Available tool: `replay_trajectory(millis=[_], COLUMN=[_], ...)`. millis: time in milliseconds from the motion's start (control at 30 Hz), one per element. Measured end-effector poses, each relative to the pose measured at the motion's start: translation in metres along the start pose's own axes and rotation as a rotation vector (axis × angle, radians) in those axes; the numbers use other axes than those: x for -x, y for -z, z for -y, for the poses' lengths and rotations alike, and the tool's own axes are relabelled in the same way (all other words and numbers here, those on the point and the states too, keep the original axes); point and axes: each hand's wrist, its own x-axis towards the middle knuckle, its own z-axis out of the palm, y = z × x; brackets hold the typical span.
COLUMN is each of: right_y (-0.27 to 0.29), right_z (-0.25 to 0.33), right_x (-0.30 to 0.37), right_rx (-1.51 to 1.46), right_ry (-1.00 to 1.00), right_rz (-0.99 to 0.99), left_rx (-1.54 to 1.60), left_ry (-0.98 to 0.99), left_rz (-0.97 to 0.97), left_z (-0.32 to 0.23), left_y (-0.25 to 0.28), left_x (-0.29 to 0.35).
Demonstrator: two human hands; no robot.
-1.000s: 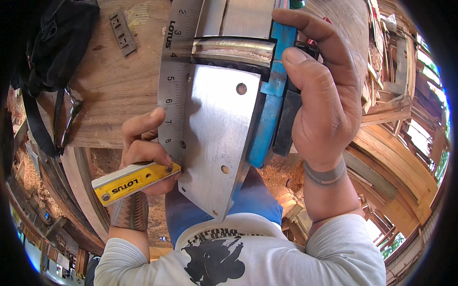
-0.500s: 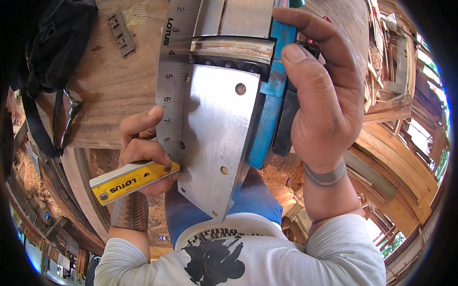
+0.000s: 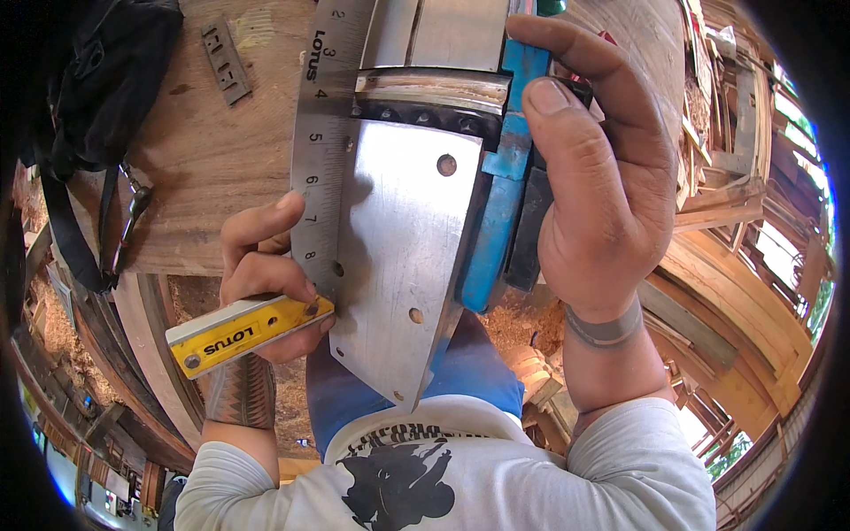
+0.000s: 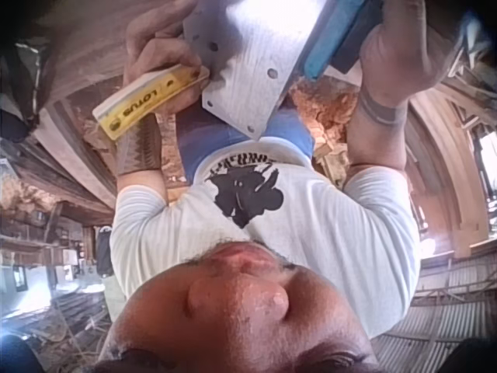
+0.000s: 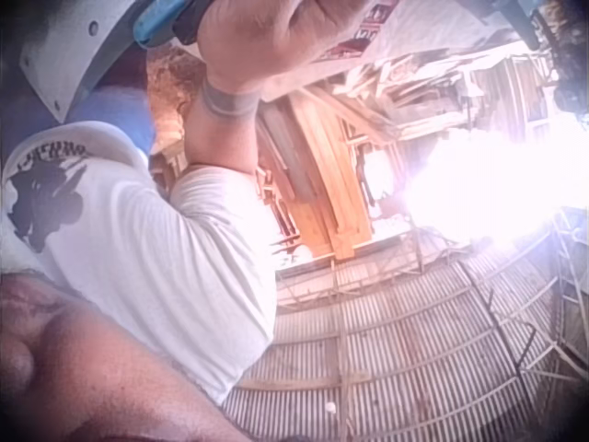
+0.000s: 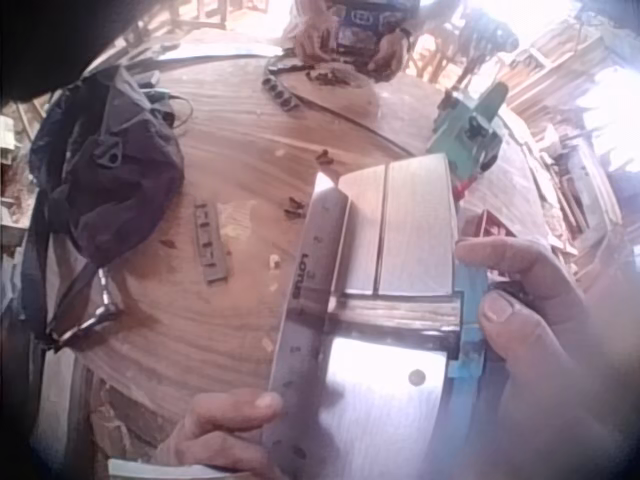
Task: The person uses a square tool to measure the alignment of blades on a power planer and then uses a screwdriver to turn screws on the blade drum.
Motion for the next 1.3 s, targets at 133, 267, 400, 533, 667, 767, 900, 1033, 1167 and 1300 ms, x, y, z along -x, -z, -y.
replay_trajectory(millis=[133, 267, 400, 533, 667, 767, 900, 1033, 1167, 1300], right_y=[0.001, 0.014, 0.011, 0.017, 0.014, 0.006, -0.001, 0.002, 0.006, 0.001], right_z=[-0.002, -0.013, -0.014, -0.012, -0.005, -0.005, -0.002, -0.003, -0.005, -0.004], right_x=[0.0, 0.004, 0.005, 0.003, 0.0, 0.001, 0.003, 0.003, 0.003, 0.005], right_rx=[-0.024, 0.179, 0.182, 0.126, 0.203, 0.116, 0.024, 0.032, 0.053, 0.021], right_ry=[0.016, -0.114, -0.13, -0.159, -0.218, -0.183, -0.228, -0.216, -0.249, -0.259], right_rz=[0.015, -0.13, -0.129, -0.123, -0.091, -0.147, -0.185, -0.205, -0.19, -0.208], left_rx=[0.021, 0.006, 0.018, 0.056, 0.139, 0.227, 0.208, 0.176, -0.17, -0.415], left_ry=[0.005, 0.002, 0.003, 0.106, 0.08, -0.003, -0.101, -0.123, 0.078, 0.233], left_rz=[-0.005, -0.007, -0.022, -0.077, -0.12, -0.123, -0.157, -0.349, -0.284, -0.21], left_z=[-0.002, -0.001, 0.001, -0.014, -0.008, 0.003, 0.003, 0.008, 0.013, -0.013], left_y=[0.001, 0.001, 0.001, -0.005, -0.006, -0.013, -0.008, -0.002, 0.035, 0.048], left_x=[-0.002, -0.002, 0.0, -0.007, -0.003, -0.003, -0.011, -0.027, -0.021, -0.018])
